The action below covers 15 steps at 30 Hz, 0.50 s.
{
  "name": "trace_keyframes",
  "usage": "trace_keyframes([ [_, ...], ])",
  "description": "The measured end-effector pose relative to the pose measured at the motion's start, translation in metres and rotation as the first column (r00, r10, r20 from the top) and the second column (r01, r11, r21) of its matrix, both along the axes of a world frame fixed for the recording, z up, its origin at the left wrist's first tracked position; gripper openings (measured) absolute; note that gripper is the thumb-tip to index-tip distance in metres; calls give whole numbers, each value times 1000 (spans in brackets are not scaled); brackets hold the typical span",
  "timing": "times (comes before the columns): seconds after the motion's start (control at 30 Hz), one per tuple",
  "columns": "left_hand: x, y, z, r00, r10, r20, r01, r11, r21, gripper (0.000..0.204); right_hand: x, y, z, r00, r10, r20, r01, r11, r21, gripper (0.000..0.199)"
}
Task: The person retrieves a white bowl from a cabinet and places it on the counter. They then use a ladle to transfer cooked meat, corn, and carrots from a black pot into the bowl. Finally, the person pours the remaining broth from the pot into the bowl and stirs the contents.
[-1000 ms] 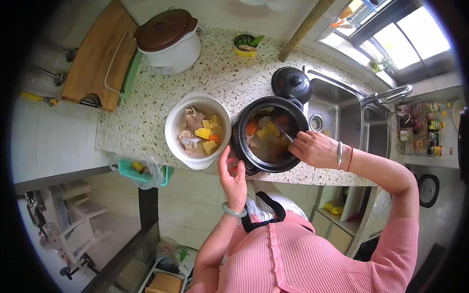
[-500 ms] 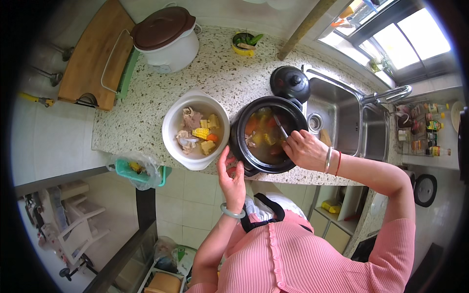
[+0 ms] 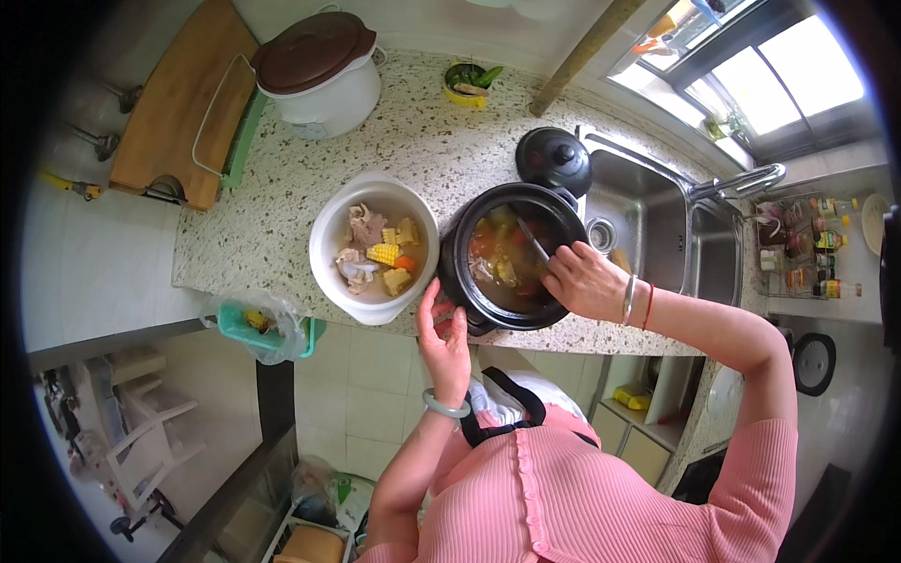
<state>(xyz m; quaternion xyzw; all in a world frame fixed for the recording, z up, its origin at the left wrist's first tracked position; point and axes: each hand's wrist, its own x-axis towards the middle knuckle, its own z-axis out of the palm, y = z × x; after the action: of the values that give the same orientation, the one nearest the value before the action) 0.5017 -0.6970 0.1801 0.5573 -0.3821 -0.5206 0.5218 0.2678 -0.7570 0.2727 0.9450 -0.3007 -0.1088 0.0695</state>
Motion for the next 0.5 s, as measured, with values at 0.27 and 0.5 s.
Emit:
trace_keyframes([
  [0.27,0,-1,2,1000,19,12,-19,999,-30,49,-7,-4,5,979,-103,175,72,982,175,20],
  [0.5,2,0,5,1000,-30,0,30,999,30,50,-5,3,-3,998,-39,59,39,999,4,15],
])
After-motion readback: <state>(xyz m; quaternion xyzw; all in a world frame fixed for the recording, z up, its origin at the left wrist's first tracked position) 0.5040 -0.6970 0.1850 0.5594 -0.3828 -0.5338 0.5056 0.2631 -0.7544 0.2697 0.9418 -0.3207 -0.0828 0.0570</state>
